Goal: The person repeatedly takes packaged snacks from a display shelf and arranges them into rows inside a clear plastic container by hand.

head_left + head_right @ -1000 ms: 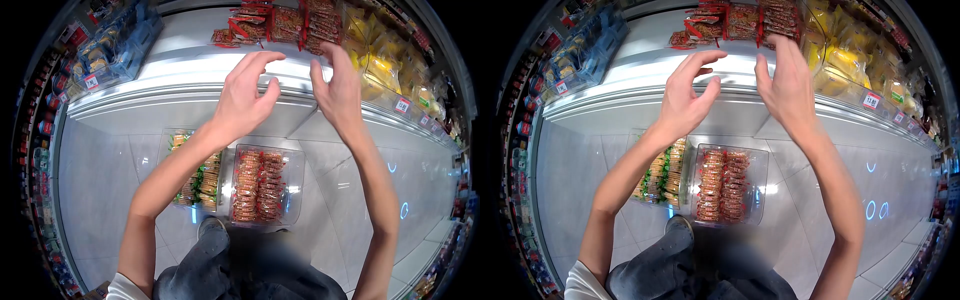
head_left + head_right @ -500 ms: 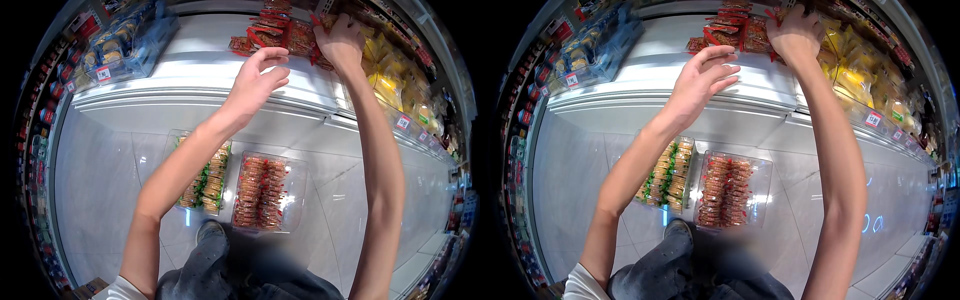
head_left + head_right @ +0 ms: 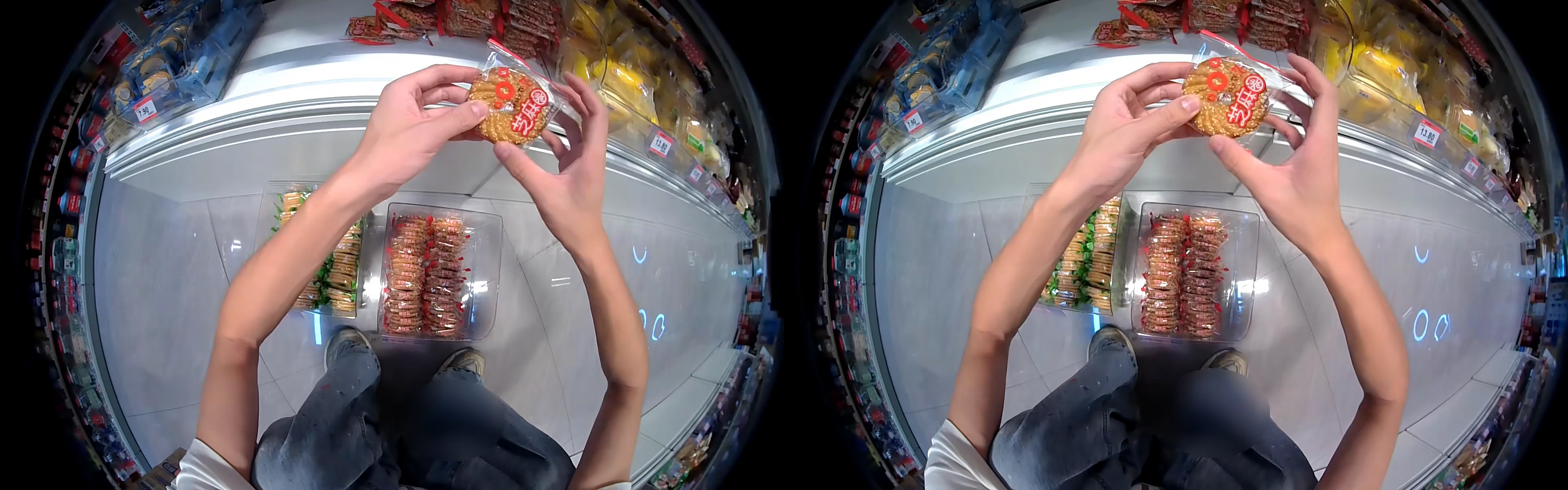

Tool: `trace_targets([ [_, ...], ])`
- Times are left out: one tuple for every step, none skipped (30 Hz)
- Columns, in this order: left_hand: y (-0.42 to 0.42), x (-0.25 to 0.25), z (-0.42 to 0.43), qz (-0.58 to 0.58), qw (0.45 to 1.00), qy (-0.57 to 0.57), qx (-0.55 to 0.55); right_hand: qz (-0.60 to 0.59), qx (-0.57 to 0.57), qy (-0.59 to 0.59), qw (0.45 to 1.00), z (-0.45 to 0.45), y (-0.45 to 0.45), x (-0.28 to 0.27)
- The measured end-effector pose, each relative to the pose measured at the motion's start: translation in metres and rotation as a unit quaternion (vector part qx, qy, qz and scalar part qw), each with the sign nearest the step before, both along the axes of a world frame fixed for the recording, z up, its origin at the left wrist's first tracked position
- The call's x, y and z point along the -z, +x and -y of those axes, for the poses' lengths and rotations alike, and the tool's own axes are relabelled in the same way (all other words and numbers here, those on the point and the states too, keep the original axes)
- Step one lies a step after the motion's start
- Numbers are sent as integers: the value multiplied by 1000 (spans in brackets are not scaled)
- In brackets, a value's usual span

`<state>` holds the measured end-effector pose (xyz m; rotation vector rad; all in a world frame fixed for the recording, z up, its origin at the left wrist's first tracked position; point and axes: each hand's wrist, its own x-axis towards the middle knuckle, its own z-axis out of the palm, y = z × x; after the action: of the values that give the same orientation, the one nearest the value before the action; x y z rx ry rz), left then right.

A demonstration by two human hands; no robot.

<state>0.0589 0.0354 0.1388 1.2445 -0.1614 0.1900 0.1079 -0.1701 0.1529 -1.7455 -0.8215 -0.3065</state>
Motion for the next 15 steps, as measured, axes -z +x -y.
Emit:
trace_targets([
  [-2,5,3,-5,1000,2,4,-97,-40,20,994,7,-1,3],
  [-4,9,6,-10,1000,3,6,-193,-81,41,977,17,0,5],
  [-5,14,9,-15,1000,5,9,-287,-120,63,948,23,1,8],
  [-7,22,13,-22,1000,12,9,-309,-128,41,942,27,0,11],
  [-6,30,16,-28,999,21,9,-304,-134,29,943,31,2,15],
  [-8,40,19,-38,999,29,10,-304,-140,19,942,34,2,21],
  [-11,52,21,-60,997,37,33,-306,-145,6,941,40,0,29],
  [-10,62,20,-77,994,47,55,-311,-133,-12,941,44,-1,36],
  [-11,73,20,-93,991,56,77,-307,-124,-103,938,49,1,41],
  [-10,88,20,-112,981,120,101,-297,-116,-193,928,56,6,44],
  [-12,103,20,-132,962,209,118,-285,-110,-283,909,60,6,44],
  [-15,119,19,-150,934,297,134,-287,-78,-366,882,61,3,44],
  [-17,130,18,-163,897,383,147,-261,-64,-413,870,61,1,49],
  [-20,142,19,-165,885,410,148,-235,-50,-460,855,62,-2,58],
  [-24,153,19,-165,872,437,149,-208,-36,-504,838,63,-5,70],
])
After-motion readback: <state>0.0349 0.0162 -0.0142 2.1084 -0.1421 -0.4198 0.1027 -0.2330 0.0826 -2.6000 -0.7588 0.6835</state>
